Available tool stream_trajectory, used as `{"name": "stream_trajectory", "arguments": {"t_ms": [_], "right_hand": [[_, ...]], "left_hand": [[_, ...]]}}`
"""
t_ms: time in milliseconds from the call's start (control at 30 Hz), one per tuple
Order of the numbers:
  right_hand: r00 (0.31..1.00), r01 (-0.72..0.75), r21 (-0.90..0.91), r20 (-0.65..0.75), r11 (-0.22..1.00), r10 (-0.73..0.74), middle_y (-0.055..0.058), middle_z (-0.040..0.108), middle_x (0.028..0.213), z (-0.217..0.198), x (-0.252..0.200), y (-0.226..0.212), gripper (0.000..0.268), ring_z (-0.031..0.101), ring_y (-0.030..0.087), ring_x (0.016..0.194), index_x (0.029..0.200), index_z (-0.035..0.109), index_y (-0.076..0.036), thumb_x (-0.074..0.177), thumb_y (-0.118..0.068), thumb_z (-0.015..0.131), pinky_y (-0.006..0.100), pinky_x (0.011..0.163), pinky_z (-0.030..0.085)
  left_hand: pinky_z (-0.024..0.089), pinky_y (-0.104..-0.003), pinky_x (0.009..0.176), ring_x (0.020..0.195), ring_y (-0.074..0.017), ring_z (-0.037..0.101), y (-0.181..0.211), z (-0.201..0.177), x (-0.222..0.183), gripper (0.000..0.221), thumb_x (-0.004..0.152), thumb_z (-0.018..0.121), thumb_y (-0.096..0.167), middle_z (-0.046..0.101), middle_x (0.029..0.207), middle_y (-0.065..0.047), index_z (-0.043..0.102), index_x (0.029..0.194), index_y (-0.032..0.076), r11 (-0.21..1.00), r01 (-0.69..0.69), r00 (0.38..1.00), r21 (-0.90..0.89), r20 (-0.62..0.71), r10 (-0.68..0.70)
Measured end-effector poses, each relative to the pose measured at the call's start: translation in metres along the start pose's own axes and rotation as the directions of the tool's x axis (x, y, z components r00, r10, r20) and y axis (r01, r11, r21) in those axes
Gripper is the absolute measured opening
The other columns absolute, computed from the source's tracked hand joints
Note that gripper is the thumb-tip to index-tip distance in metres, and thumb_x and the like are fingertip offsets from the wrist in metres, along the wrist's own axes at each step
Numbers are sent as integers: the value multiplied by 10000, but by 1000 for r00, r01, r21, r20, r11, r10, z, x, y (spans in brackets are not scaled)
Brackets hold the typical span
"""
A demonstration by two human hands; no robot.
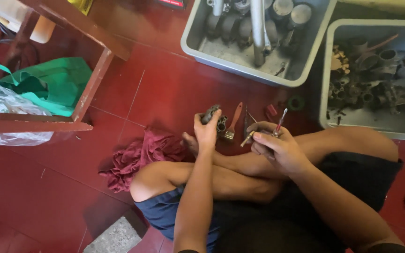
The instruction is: Cleaning a motorcycle carburetor component with a brush and a small tool.
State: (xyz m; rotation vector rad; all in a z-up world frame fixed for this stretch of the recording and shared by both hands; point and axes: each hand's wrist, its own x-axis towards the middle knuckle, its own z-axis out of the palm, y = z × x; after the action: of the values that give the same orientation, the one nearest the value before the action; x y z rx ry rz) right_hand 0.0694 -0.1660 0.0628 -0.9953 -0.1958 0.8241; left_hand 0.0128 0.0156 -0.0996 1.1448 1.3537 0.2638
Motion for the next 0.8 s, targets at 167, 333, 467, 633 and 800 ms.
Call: {"name": "stream_trajectory", "arguments": {"t_ms": [167, 333, 467, 633, 800], "right_hand": [[995, -61, 59, 86, 996, 56, 38, 475, 513, -8, -5, -5, 213, 350, 19, 276, 1081, 667, 109, 938, -42, 619, 324, 542, 484], [986, -55, 84, 161, 995, 41, -20, 393, 438, -13, -9, -5, 214, 349, 22, 283, 1066, 643, 136, 943, -37, 617, 311, 571, 463], [985, -21, -9, 169, 1000, 23, 67, 477, 483, -20, -21, 4, 262, 407, 80, 304, 962, 667, 103, 859, -128, 736, 294, 476, 451], [929, -39, 40, 371, 998, 22, 146, 598, 593, 15, -59, -54, 122, 578, 200, 499, 898, 671, 45, 840, -33, 746, 345, 549, 521], [748, -100, 40, 662, 994, 48, 124, 677, 677, 50, -73, -96, 123, 722, 224, 642, 876, 694, 8, 818, 28, 801, 273, 545, 499]], "left_hand": [[550, -400, 934, 1115, -285, 696, 1, -1, -5, 670, 632, 933, 537, 732, 1079, -120, 689, 1152, 192, 966, -98, 994, 239, -18, 105], [542, -426, 1000, 1190, -315, 671, 1, -2, -8, 757, 630, 906, 598, 724, 1175, -144, 683, 1224, 184, 936, -100, 995, 337, 4, 104], [547, -438, 979, 1168, -317, 676, -8, 0, 0, 659, 682, 846, 612, 738, 1128, -141, 707, 1164, 184, 921, -125, 991, 368, 0, 135], [543, -445, 904, 1030, -356, 665, -24, -1, 8, 527, 842, 716, 477, 682, 1093, -215, 694, 1149, 50, 903, -264, 961, 339, 10, 277], [427, -550, 1019, 1142, -454, 542, -26, 3, 6, 554, 927, 572, 502, 651, 1184, -247, 671, 1211, 36, 782, -349, 925, 516, 53, 377]]}}
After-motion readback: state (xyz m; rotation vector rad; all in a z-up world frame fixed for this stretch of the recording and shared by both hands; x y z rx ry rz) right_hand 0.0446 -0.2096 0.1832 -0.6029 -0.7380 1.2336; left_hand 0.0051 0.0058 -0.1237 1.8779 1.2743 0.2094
